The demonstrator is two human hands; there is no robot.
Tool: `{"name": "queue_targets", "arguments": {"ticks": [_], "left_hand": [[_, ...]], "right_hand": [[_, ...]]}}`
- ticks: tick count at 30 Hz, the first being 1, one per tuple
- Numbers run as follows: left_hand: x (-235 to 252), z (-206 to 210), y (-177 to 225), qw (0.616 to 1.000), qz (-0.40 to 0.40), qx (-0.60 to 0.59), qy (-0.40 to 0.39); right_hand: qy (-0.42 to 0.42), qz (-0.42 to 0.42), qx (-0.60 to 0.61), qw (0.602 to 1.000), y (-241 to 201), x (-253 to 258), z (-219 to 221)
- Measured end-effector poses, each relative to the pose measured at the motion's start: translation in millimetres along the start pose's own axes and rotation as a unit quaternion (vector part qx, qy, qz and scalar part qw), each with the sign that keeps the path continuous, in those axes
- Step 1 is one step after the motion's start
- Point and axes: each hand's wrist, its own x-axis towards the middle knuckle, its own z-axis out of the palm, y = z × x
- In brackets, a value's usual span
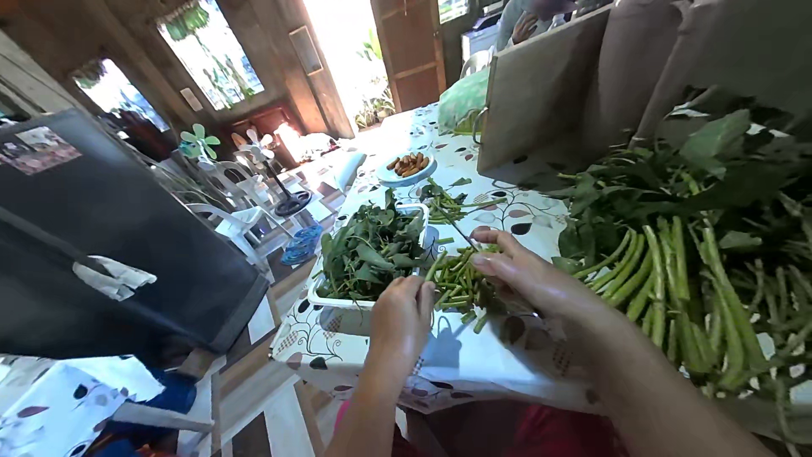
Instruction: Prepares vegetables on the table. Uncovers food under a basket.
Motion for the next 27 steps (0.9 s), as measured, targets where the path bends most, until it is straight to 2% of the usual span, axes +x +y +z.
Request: {"name": "queue_targets", "arguments": {"ticks": [4,10,13,18,22,25,27], "left_hand": [[7.4,2.4,3.2,1.0,-0.013,-0.005,0.001],[12.5,12.6,14.2,0.999,0.024,-0.026,-0.016],[13.1,15.9,15.2,0.998,0.036,-0.045,-0.018],[11.5,20.5,12.0,0.999,0.044,-0.018,0.001],[10.7,16.4,20.9,0.999,0.017,0.034,-0.01],[7.7,21.1,28.2,0.998,0.013,0.061,0.004],[2.1,26.8,27.7,0.996,0.049,0.068,0.03]], "right_hand": [[-0.059,0.009,0.079,0.995,14.3,-1.6,-16.1],[-0.256,-0.076,0.165,0.949,23.9,-1.8,-20.7],[-0.274,-0.069,0.175,0.943,28.4,0.9,-17.2],[-0.201,-0.048,0.133,0.969,26.2,-4.9,-9.4],[-0.085,-0.056,0.002,0.995,19.7,-8.2,4.4],[0.007,-0.083,-0.106,0.991,27.4,-2.3,16.8],[0.074,-0.095,-0.129,0.984,26.5,-1.0,18.8]]}}
